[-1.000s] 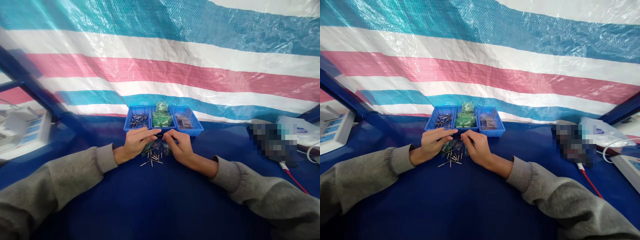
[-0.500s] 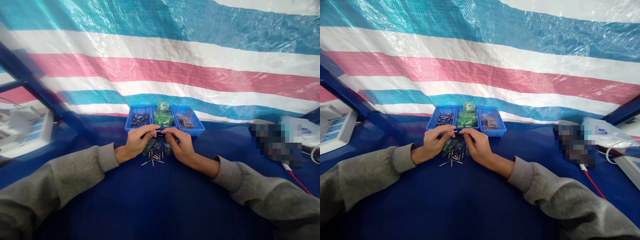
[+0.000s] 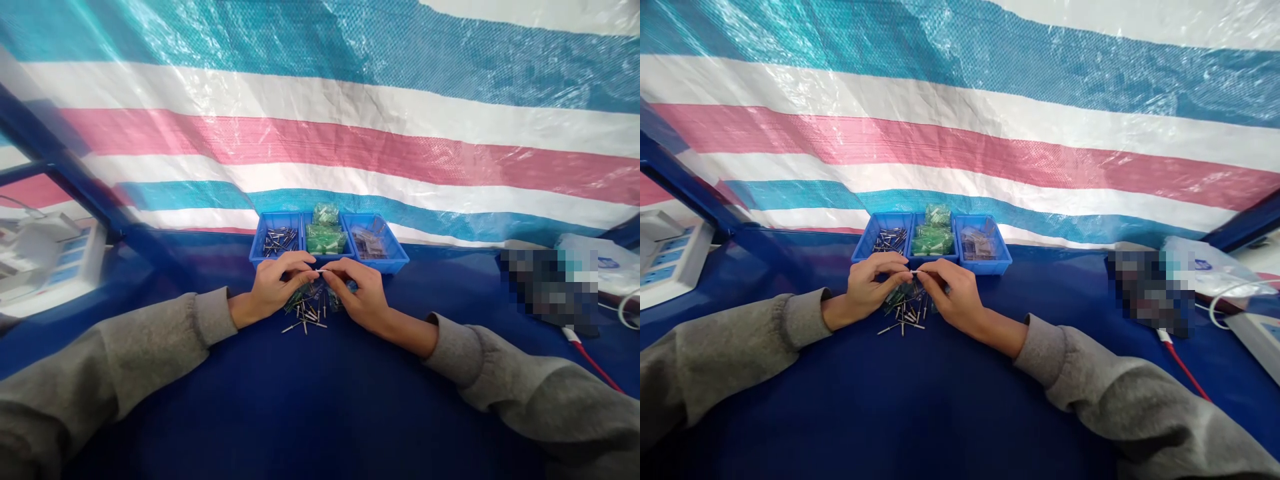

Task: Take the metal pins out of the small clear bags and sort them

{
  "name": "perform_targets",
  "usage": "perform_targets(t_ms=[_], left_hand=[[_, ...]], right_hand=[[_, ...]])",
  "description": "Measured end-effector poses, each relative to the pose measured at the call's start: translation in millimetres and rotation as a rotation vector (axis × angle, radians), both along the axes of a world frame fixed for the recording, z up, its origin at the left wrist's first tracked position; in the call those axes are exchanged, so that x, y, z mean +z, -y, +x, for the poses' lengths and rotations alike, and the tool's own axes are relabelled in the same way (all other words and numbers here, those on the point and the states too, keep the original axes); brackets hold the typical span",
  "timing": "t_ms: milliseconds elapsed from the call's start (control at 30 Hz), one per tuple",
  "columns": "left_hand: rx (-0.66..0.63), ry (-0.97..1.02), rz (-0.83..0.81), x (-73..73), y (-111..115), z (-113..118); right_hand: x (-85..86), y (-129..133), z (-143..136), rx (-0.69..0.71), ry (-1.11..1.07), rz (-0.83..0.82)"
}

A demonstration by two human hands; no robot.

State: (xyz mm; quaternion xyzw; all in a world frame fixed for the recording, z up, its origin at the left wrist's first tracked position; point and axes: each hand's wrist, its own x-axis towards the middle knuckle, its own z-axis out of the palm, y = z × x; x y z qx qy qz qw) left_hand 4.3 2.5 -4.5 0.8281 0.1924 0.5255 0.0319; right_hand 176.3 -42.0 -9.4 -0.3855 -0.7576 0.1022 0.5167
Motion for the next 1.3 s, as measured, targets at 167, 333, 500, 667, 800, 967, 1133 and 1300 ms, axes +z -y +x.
perform_targets(t_ms=[167,333,500,667,800,967,1133,1300], left_hand=[[0.011,-0.049,-0.033,3.9,0.6,0.7],[-0.008,-0.049,-0.007,6.5,2.8,0.0],[-0.046,-0.017,0.019,6.8,3.8,-0.3],[-0.063,0.014,0.026,6.1,3.0,-1.8],[-0.087,0.019,0.015,4.6,2.6,-3.2],[-0.182,0.09,-0.127,2.8,4.6,-1.8],[-0.192,0.101,-0.151,0.4,4.4,-0.8],[-0.116,0.032,-0.039,-1.0,1.2,-3.0]], right_hand=[[0.7,0.8,0.6,-0.035,-0.032,0.007],[0.9,1.5,0.8,-0.054,-0.031,0.028],[1.5,1.9,0.3,-0.038,-0.029,0.038],[0.4,0.6,-1.0,-0.001,-0.027,0.036],[0.1,-0.5,-2.3,0.013,-0.004,0.032],[1.8,0.1,-2.9,0.001,-0.016,0.016],[2.5,0.6,-1.9,-0.019,-0.027,0.005],[2.2,1.1,-0.2,-0.024,-0.024,-0.014]])
